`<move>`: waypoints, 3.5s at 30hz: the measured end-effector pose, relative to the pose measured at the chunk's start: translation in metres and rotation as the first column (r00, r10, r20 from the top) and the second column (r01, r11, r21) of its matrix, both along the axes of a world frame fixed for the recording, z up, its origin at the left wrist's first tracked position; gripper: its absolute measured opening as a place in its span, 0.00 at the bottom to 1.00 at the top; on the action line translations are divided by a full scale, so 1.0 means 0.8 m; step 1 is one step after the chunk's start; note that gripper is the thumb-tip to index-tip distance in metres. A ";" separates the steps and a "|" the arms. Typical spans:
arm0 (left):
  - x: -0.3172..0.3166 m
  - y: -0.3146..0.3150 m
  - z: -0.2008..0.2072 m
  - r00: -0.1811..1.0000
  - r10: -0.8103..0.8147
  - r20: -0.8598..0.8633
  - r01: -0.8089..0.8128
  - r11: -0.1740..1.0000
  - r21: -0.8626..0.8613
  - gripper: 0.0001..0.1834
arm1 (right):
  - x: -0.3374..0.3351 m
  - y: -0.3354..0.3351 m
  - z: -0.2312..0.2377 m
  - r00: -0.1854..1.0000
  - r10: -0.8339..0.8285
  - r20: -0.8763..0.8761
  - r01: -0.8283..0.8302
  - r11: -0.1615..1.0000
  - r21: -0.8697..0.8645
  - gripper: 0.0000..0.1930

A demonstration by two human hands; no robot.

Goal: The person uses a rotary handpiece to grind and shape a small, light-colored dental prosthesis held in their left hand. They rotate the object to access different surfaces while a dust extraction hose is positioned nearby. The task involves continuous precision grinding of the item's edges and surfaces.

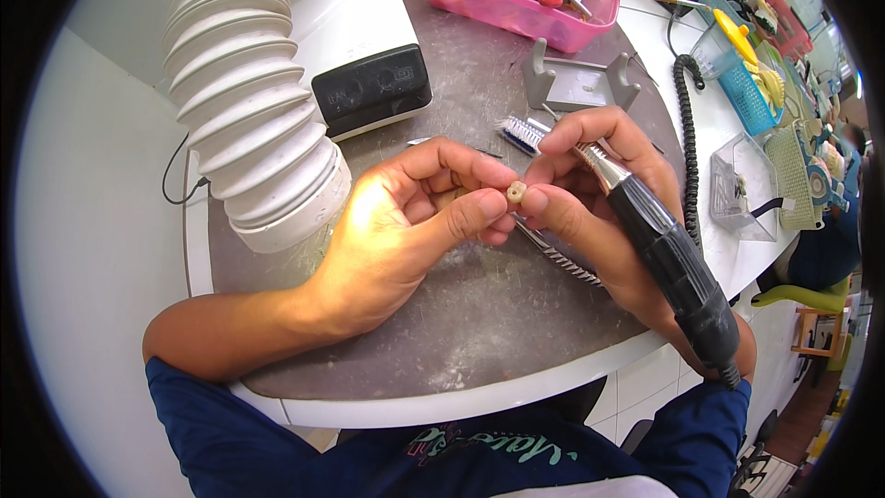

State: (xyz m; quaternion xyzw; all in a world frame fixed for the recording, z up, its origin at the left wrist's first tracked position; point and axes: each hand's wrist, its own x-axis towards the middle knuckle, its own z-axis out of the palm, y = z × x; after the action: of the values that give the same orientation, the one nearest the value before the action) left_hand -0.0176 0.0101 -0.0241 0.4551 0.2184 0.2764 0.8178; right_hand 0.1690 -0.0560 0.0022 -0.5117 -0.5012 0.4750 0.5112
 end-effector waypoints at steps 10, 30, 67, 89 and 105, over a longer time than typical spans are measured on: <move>0.001 -0.002 -0.003 0.999 0.037 -0.011 -0.035 0.987 0.159 0.14 | -0.002 0.000 -0.001 1.000 0.001 -0.014 -0.001 1.000 -0.015 0.17; -0.001 -0.003 -0.002 0.998 0.057 0.002 -0.057 0.998 0.041 0.13 | 0.014 -0.014 -0.005 0.981 0.050 0.185 -0.114 0.928 0.356 0.14; -0.001 -0.002 -0.003 0.999 0.033 0.004 -0.033 0.999 0.043 0.12 | 0.009 -0.015 -0.006 0.950 0.036 0.309 -0.130 0.948 0.289 0.12; 0.001 -0.004 -0.001 0.998 0.050 -0.025 -0.048 0.996 0.077 0.15 | 0.018 -0.007 -0.004 0.994 0.061 0.093 -0.080 0.970 0.228 0.09; -0.011 -0.013 0.006 0.996 0.054 -0.069 -0.049 0.996 0.071 0.13 | 0.012 -0.007 -0.004 0.997 0.075 -0.011 -0.073 0.985 0.155 0.11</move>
State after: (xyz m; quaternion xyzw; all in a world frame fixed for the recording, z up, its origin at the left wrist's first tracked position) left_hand -0.0266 -0.0004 -0.0193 0.4870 0.2491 0.2887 0.7858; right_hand 0.1787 -0.0615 -0.0008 -0.4478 -0.5508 0.4577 0.5354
